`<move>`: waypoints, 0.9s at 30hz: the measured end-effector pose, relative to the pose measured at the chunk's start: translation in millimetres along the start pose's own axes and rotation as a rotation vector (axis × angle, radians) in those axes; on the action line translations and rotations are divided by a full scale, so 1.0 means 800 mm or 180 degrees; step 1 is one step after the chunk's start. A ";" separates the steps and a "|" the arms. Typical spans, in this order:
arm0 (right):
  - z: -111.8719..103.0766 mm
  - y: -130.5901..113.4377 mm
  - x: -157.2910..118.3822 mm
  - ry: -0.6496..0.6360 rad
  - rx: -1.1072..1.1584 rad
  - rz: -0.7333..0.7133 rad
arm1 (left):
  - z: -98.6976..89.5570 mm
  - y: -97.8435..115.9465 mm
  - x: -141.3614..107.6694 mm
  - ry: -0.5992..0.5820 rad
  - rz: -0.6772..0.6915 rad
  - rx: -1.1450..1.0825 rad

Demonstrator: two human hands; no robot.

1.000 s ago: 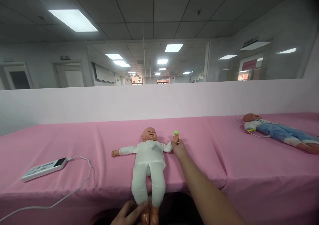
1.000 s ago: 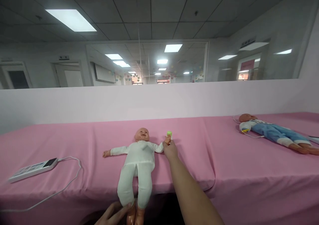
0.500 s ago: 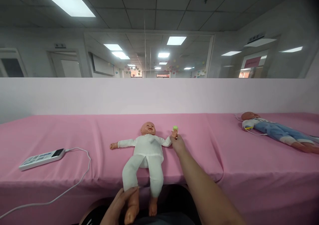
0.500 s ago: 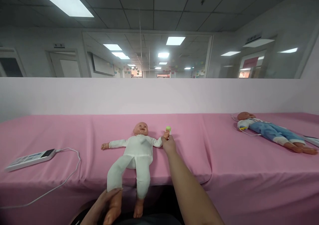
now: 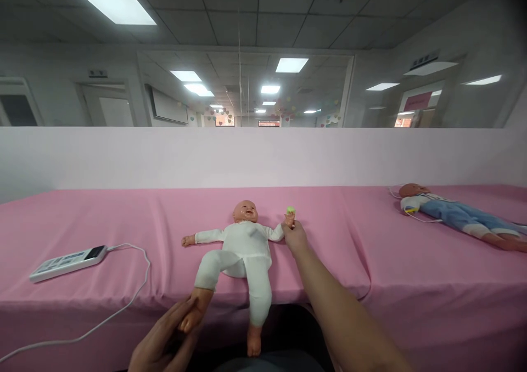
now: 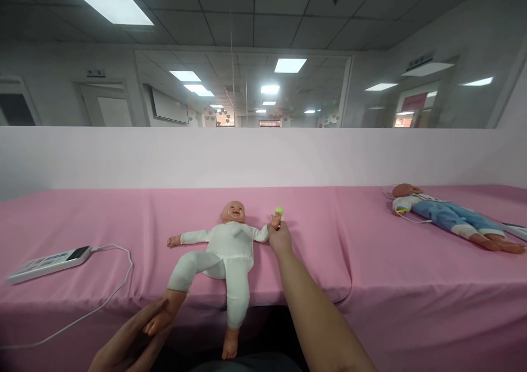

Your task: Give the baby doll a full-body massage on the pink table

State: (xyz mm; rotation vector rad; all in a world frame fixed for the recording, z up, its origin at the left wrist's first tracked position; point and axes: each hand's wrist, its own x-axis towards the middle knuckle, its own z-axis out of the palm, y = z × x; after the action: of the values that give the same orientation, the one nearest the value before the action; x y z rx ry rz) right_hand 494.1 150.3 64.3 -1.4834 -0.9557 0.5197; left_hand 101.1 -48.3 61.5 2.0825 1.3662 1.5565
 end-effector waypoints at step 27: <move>0.014 -0.018 -0.017 -0.0267 -0.0306 -0.0704 | 0.049 0.034 0.059 -0.0262 -0.0901 -0.1560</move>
State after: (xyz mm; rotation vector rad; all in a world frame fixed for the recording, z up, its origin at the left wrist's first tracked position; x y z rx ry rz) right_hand 473.9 145.2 73.5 -1.4280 -1.2089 0.3815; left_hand 149.5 -14.1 93.0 1.5689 1.0587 1.4809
